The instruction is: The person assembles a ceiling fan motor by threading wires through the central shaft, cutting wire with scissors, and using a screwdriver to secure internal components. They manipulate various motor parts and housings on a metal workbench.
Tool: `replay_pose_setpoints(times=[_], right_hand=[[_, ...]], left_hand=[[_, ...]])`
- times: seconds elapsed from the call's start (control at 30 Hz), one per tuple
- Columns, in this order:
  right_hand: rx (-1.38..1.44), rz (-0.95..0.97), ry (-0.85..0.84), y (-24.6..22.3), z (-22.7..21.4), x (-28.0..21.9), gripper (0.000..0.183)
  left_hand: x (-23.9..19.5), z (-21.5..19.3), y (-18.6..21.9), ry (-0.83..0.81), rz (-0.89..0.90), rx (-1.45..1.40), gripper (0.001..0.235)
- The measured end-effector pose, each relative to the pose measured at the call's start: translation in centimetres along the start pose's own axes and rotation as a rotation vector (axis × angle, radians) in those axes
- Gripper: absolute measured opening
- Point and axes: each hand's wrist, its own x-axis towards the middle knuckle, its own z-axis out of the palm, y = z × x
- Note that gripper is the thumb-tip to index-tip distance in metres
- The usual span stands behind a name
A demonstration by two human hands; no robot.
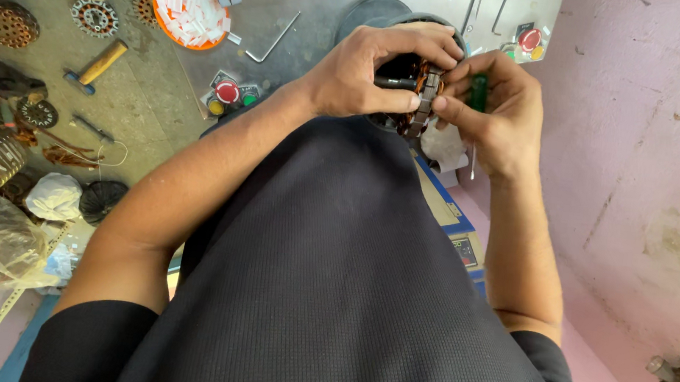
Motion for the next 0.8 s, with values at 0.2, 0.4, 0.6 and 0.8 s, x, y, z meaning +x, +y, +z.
replay_pose_setpoints(times=[0.2, 0.4, 0.6, 0.8], right_hand=[[0.453, -0.155, 0.3, 3.7, 0.1, -1.4, 0.048], [0.758, -0.2, 0.546, 4.7, -0.6, -3.7, 0.045], [0.521, -0.445, 0.568, 4.7, 1.9, -6.4, 0.063], [-0.12, -0.892, 0.672, 5.4, 6.4, -7.4, 0.078]], left_hand=[[-0.3, 0.4, 0.8, -0.063, 0.141, 0.361, 0.109], [-0.6, 3.2, 0.6, -0.004, 0.153, 0.577, 0.123], [-0.9, 3.6, 0.1, -0.04, 0.334, 0.704, 0.111], [-0.9, 2.3, 0.7, -0.081, 0.219, 0.599, 0.088]])
